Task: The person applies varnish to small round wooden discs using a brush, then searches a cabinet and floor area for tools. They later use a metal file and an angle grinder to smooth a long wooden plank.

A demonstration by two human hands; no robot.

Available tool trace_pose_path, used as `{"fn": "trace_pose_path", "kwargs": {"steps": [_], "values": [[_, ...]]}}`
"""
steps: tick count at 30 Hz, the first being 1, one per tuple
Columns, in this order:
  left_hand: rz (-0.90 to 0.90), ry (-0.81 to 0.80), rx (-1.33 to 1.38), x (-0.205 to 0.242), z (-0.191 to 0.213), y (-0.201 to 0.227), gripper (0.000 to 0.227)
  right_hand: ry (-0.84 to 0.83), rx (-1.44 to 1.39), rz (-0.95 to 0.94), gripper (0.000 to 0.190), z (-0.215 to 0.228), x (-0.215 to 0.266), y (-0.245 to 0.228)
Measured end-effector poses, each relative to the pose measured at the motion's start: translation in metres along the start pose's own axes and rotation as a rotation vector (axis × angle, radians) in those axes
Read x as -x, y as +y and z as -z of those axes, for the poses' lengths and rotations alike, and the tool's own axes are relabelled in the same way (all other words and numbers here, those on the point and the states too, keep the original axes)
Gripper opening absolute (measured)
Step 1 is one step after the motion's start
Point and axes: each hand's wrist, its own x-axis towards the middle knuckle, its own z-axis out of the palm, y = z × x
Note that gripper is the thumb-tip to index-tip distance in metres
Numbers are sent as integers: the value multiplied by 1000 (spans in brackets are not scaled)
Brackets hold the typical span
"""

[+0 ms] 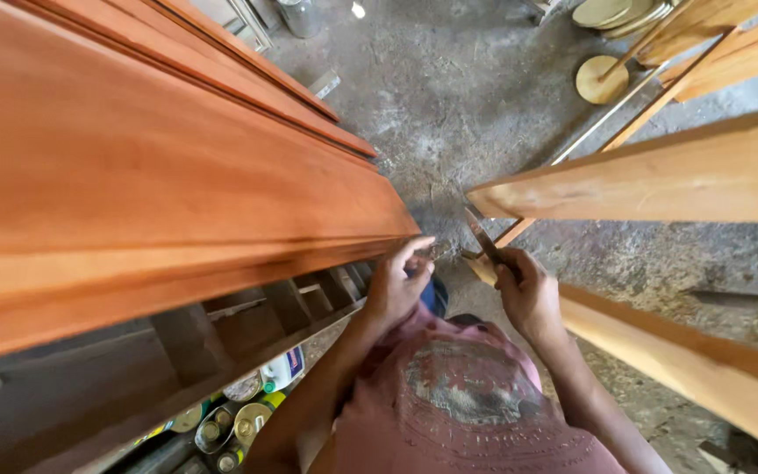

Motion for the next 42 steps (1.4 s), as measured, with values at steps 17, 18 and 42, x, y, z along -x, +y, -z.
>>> {"fn": "trace_pose_path", "kwargs": {"steps": [17,18,42], "values": [[55,-314,144,-356,-120,-115,18,304,-183,-230,23,20,-290,18],[78,-355,108,-381,-124,-129,18,309,-135,-243,22,21,-321,16],[453,3,533,-877,-68,-244,10,-105,9,141,21,-35,-905,-43]]}}
